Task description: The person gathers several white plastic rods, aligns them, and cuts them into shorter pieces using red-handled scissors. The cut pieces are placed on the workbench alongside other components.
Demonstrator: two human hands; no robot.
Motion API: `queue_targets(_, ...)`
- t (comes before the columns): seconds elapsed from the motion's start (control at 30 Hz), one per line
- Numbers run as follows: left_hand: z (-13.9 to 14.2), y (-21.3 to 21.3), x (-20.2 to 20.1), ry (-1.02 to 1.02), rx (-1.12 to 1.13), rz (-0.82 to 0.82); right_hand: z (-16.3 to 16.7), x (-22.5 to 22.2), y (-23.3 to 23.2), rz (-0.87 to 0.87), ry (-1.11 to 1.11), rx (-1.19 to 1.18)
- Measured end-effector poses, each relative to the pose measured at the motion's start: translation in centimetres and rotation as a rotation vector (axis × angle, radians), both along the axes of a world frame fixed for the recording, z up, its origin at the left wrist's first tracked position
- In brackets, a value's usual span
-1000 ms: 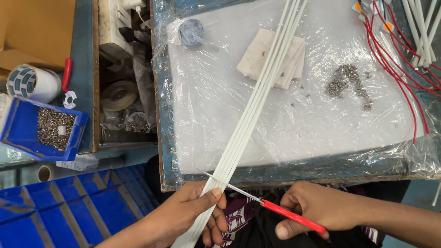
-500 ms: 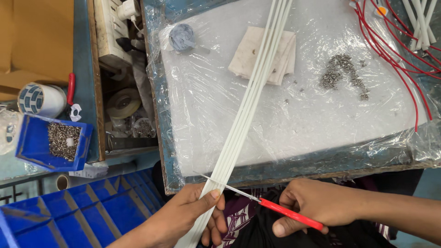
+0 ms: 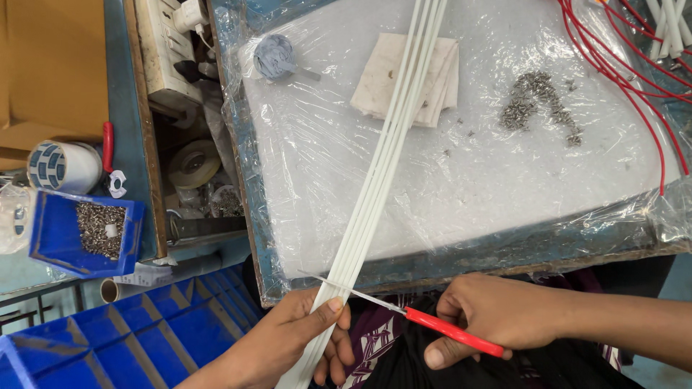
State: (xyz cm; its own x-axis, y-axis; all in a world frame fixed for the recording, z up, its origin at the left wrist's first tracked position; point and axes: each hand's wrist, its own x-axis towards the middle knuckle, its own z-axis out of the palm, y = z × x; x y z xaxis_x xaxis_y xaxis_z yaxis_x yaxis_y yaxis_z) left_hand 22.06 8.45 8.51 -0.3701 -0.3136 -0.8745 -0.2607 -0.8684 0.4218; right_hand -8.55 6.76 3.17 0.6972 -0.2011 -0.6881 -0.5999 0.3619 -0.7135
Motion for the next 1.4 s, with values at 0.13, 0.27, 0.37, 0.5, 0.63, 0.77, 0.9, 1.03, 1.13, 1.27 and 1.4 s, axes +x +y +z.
queue_targets(0.13,0.0,0.0,0.0,-0.001,0.003,0.003,-0.1,0.1,-0.1,-0.004,0.008,0.013)
queue_targets(0.27,0.0,0.0,0.1,-0.003,-0.002,-0.007,-0.4,0.2,-0.1,-0.021,0.015,0.043)
queue_targets(0.37,-0.1,-0.1,0.3,-0.031,-0.012,-0.029,-0.7,0.3,0.0,-0.032,-0.003,0.055)
queue_targets(0.5,-0.1,0.2,0.5,-0.021,-0.043,-0.056,-1.1,0.3,0.3,-0.025,-0.021,0.066)
queue_targets(0.63,-0.2,0.3,0.6,-0.038,-0.045,-0.076,-1.3,0.2,0.5,-0.035,-0.048,0.041)
queue_targets(0.77,-0.1,0.4,0.5,-0.031,-0.025,-0.055,-1.4,0.4,0.7,-0.041,-0.035,0.022)
queue_targets(0.9,-0.2,0.2,0.4,-0.014,-0.033,-0.061,-1.6,0.6,1.0,-0.078,-0.080,0.044)
queue_targets(1.03,-0.2,0.1,0.6,-0.019,-0.034,-0.098,-2.1,0.8,1.3,-0.079,-0.085,0.062)
queue_targets(1.13,-0.1,0.1,0.6,-0.012,-0.021,-0.088,-2.3,0.8,1.4,-0.067,-0.086,0.058)
queue_targets(1.27,-0.1,0.0,0.7,-0.027,-0.001,-0.089,-2.5,0.8,1.2,-0.037,-0.059,0.024)
queue_targets(1.4,-0.2,0.0,0.7,-0.028,-0.020,-0.097,-2.6,0.8,1.2,-0.051,-0.051,0.067)
